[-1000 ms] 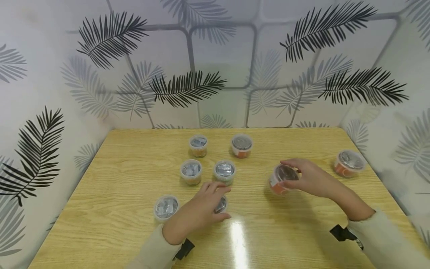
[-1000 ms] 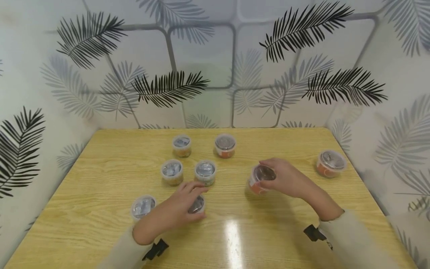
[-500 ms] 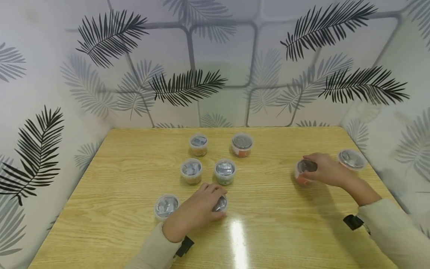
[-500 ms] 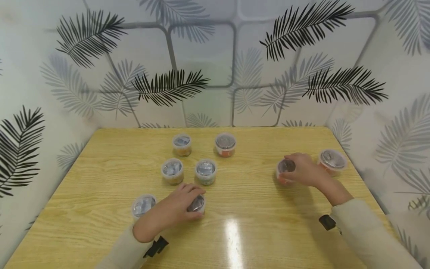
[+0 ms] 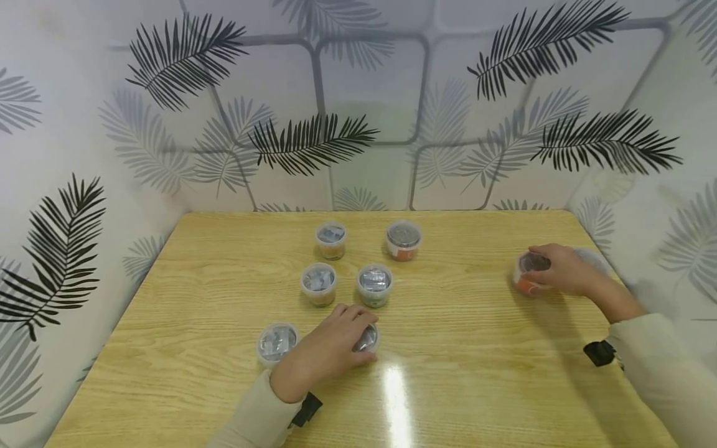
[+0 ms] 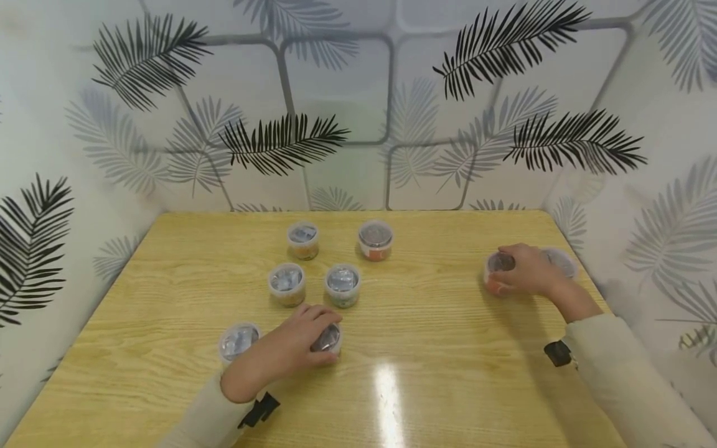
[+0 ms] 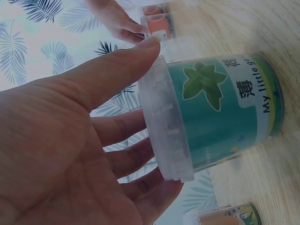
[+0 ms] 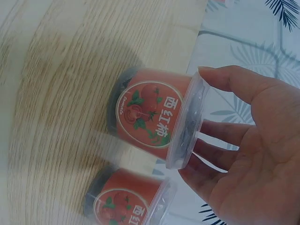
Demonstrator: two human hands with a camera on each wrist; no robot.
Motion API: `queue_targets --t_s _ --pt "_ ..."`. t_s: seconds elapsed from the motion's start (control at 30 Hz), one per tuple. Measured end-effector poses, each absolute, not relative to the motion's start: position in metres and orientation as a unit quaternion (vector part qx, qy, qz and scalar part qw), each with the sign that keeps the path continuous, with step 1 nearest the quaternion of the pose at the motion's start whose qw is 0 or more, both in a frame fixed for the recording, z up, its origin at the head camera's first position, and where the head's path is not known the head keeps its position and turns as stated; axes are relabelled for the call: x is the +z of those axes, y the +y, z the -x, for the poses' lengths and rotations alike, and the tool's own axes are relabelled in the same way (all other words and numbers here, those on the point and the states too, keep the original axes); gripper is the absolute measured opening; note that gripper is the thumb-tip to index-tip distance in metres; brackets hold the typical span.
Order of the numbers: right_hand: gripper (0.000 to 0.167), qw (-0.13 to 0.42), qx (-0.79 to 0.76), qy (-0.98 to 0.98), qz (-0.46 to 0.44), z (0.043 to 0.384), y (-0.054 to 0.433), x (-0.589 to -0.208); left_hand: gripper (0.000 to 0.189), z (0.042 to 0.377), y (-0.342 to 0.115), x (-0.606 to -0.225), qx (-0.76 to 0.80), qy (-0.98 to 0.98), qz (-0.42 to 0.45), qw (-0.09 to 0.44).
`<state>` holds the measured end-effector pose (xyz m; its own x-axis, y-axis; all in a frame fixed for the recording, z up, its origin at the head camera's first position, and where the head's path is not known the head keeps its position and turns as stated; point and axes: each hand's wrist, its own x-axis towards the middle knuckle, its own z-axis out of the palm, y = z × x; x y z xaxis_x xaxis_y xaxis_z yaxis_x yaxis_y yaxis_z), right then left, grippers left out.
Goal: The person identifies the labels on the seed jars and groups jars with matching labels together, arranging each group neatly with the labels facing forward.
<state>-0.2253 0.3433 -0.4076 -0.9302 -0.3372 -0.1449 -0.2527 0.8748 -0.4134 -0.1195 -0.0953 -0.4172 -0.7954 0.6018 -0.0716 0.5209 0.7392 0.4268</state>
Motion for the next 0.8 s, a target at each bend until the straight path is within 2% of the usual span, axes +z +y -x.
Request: queue_targets --t_s 0.8 --pt "0.073 0.12 -0.184 0.965 0.144 0.2247 0.354 -0.4044 0.061 0.1193 -0.0953 -0.4176 0.2 0.926 -0.3 0.111"
